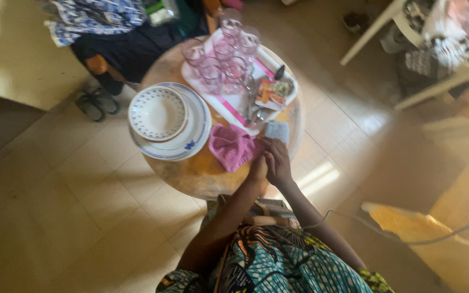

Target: The person wipes a table with a cloth and then uses a cloth to wipe the front and back of several plates.

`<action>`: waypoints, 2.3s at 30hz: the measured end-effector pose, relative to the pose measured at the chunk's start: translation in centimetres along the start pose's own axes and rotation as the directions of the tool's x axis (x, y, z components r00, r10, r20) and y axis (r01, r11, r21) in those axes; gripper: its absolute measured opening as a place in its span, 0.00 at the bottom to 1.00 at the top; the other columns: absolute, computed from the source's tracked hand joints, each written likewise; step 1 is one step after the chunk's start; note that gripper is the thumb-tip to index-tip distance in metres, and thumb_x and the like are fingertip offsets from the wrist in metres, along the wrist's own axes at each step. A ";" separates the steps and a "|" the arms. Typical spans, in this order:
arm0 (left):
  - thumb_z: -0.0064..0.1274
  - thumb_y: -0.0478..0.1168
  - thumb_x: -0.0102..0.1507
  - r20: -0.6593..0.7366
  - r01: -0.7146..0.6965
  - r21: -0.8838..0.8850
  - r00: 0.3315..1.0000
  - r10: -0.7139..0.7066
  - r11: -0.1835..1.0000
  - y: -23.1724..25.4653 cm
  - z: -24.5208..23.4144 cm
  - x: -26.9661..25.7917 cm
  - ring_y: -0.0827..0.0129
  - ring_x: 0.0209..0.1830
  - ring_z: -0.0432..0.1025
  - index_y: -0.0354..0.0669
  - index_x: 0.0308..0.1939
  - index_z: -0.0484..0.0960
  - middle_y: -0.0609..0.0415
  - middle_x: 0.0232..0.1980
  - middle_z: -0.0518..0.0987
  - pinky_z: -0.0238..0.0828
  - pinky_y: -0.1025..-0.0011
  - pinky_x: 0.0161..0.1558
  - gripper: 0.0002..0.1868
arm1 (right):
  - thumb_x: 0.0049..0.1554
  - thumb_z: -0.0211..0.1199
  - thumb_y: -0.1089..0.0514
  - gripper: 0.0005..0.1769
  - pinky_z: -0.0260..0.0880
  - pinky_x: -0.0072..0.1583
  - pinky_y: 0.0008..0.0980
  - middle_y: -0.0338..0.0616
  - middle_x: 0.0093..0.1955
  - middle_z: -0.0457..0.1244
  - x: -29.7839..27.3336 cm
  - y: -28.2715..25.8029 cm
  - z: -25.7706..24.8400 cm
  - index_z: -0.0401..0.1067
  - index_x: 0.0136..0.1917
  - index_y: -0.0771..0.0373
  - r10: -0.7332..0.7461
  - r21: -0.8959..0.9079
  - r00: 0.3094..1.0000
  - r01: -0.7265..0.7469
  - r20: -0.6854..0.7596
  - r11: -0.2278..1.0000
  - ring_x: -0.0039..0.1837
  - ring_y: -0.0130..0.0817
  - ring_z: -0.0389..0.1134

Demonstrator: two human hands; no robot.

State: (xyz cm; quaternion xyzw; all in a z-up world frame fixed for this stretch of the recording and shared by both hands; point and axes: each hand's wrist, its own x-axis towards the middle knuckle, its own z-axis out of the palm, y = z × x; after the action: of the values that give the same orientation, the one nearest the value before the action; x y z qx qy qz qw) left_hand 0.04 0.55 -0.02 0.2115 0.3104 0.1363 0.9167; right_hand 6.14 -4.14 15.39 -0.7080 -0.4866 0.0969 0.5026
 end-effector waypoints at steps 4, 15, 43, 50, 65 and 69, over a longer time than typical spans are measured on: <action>0.38 0.56 0.75 -0.037 -0.132 0.536 0.983 0.179 0.834 2.8 3.6 -2.9 0.57 0.57 0.72 0.32 0.66 0.72 0.38 0.54 0.75 0.68 0.63 0.58 0.30 | 0.68 0.45 0.52 0.20 0.60 0.70 0.48 0.54 0.62 0.67 -1.3 5.1 1.3 0.72 0.61 0.65 -0.048 -0.035 0.997 0.046 -0.062 0.998 0.67 0.56 0.66; 0.50 0.47 0.72 0.569 -0.596 0.772 0.496 0.656 -0.219 9.4 14.3 -12.1 0.39 0.82 0.55 0.35 0.78 0.57 0.31 0.79 0.63 0.49 0.51 0.80 0.35 | 0.67 0.55 0.52 0.45 0.47 0.79 0.42 0.54 0.86 0.39 -4.2 5.7 0.6 0.31 0.85 0.61 0.086 0.604 0.975 -0.194 0.202 0.773 0.84 0.44 0.44; 0.60 0.38 0.61 -0.521 -0.048 0.512 0.776 0.355 0.858 8.0 -12.6 -3.1 0.61 0.34 0.72 0.30 0.72 0.53 0.42 0.42 0.77 0.67 0.67 0.31 0.42 | 0.55 0.70 0.55 0.42 0.67 0.36 0.38 0.49 0.50 0.65 0.4 11.5 14.4 0.48 0.74 0.56 0.775 0.153 0.526 -0.849 0.350 0.507 0.43 0.39 0.68; 0.55 0.41 0.63 -0.241 -0.051 0.331 0.961 0.137 0.942 10.2 -11.8 -5.0 0.71 0.34 0.75 0.42 0.60 0.74 0.54 0.41 0.81 0.70 0.74 0.35 0.21 | 0.62 0.58 0.59 0.22 0.75 0.48 0.30 0.53 0.54 0.70 -2.1 10.4 12.8 0.70 0.68 0.67 0.620 0.523 0.632 -0.761 0.466 0.383 0.50 0.35 0.74; 0.48 0.46 0.68 -0.057 0.178 0.274 0.984 -0.169 0.945 15.3 -8.0 -5.1 0.70 0.39 0.78 0.40 0.58 0.80 0.50 0.49 0.85 0.70 0.73 0.40 0.19 | 0.61 0.54 0.59 0.30 0.70 0.60 0.35 0.45 0.61 0.67 5.5 11.0 6.0 0.56 0.75 0.51 0.826 0.610 0.554 -0.691 0.103 0.388 0.59 0.32 0.70; 0.47 0.46 0.68 -0.071 0.180 0.289 0.984 -0.166 0.940 15.0 -8.3 -6.0 0.70 0.39 0.77 0.41 0.58 0.80 0.51 0.49 0.85 0.71 0.74 0.40 0.19 | 0.64 0.55 0.55 0.20 0.69 0.60 0.36 0.46 0.59 0.68 1.5 8.9 5.5 0.69 0.68 0.62 0.785 0.645 0.588 -0.681 0.197 0.348 0.58 0.31 0.71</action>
State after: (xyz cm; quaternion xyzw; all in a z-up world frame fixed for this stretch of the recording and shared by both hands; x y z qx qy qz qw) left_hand -11.52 13.85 4.18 0.3141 0.3652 0.0123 0.8762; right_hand 8.70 0.20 6.14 -0.6260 -0.0093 0.4246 0.6540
